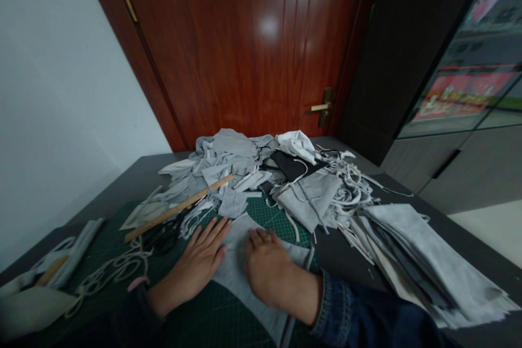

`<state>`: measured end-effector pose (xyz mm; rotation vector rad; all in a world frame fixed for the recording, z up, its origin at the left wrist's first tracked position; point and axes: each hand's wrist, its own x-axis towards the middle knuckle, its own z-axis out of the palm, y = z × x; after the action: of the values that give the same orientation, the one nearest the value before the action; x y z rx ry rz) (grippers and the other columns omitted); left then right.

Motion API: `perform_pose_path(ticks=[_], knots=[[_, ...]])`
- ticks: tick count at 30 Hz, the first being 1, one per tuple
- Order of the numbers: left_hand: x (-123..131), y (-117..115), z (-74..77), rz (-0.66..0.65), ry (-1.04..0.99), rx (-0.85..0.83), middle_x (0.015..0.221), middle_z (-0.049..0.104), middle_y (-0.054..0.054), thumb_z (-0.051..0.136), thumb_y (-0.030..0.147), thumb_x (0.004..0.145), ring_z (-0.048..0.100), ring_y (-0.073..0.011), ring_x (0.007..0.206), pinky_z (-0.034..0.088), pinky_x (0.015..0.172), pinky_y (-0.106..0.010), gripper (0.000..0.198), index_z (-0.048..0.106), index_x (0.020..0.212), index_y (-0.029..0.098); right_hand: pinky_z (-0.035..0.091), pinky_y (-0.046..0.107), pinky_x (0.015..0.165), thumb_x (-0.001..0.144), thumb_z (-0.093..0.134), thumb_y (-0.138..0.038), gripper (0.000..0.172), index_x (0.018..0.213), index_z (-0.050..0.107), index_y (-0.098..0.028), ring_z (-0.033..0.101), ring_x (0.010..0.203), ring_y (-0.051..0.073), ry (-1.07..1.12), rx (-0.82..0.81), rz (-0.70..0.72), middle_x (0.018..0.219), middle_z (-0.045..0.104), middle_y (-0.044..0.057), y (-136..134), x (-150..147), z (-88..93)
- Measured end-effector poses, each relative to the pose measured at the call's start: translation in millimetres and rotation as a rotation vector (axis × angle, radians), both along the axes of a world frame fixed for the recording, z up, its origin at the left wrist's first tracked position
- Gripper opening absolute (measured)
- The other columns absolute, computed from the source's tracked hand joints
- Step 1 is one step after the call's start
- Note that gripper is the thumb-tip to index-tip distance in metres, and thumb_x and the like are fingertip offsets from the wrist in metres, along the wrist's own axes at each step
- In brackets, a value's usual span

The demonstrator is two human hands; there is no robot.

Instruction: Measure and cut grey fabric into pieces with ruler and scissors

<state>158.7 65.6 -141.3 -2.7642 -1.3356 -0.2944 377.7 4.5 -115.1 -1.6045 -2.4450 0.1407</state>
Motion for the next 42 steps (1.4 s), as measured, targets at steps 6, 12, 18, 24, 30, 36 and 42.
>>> perform_pose_path(ticks=[6,12,18,24,30,36,42], knots=[[2,12,26.4,0.088,-0.117,-0.124,0.156,0.055,-0.009,0.037,0.022,0.100,0.047,-0.0240,0.146,0.035,0.123,-0.045,0.050,0.056,0.146,0.018,0.046,0.043,0.115,0.096,0.053,-0.012,0.046,0.141,0.058,-0.006,0.057,0.134,0.029,0.101,0.185,0.128,0.143,0.061,0.022,33,-24,-2.8],[-59,58,79.2,0.484,-0.105,0.006,0.115,0.073,-0.014,0.042,0.022,0.095,0.068,-0.0276,0.108,0.051,0.102,-0.041,0.031,0.072,0.104,0.016,0.031,0.052,0.125,0.100,0.054,-0.022,0.054,0.152,0.047,-0.011,0.038,0.151,0.029,0.197,0.189,0.204,0.160,0.044,0.019,35,-18,-31.4],[-105,80,74.8,0.494,-0.016,-0.018,0.114,0.075,-0.013,0.048,0.017,0.089,0.067,-0.0273,0.113,0.048,0.105,-0.040,0.032,0.073,0.109,0.018,0.025,0.052,0.127,0.103,0.048,-0.022,0.053,0.155,0.044,-0.011,0.033,0.153,0.027,0.188,0.217,0.197,0.162,0.042,0.017,32,-18,-34.6],[-103,76,77.4,0.496,-0.014,0.004,0.120,0.070,-0.015,0.045,0.017,0.091,0.067,-0.0268,0.109,0.049,0.102,-0.039,0.036,0.068,0.118,0.014,0.025,0.050,0.128,0.104,0.050,-0.026,0.053,0.154,0.045,-0.009,0.034,0.153,0.027,0.173,0.191,0.199,0.162,0.042,0.017,32,-17,-31.4],[-89,42,121.8,0.448,-0.228,0.058,0.116,0.067,-0.013,0.051,0.030,0.086,0.066,-0.0271,0.100,0.054,0.094,-0.039,0.044,0.067,0.124,0.015,0.027,0.054,0.126,0.104,0.052,-0.030,0.053,0.154,0.046,-0.014,0.033,0.153,0.033,0.158,0.214,0.112,0.163,0.039,0.020,27,-20,-32.1],[-48,-24,92.8,0.156,-0.492,-0.395,0.102,0.074,-0.004,0.050,0.036,0.090,0.069,-0.0185,0.080,0.058,0.072,-0.028,0.060,0.052,0.149,0.026,0.034,0.050,0.123,0.099,0.059,-0.040,0.070,0.152,0.043,0.001,0.038,0.149,0.040,0.130,0.184,-0.083,0.155,0.044,0.030,19,-24,-30.6],[-32,-53,54.6,0.057,-0.431,-0.429,0.119,0.076,-0.006,0.050,0.025,0.089,0.072,-0.0194,0.100,0.058,0.093,-0.029,0.051,0.067,0.137,0.027,0.024,0.052,0.127,0.099,0.057,-0.047,0.076,0.154,0.041,0.003,0.027,0.155,0.038,0.148,0.078,-0.094,0.163,0.034,0.028,13,-9,-28.2]])
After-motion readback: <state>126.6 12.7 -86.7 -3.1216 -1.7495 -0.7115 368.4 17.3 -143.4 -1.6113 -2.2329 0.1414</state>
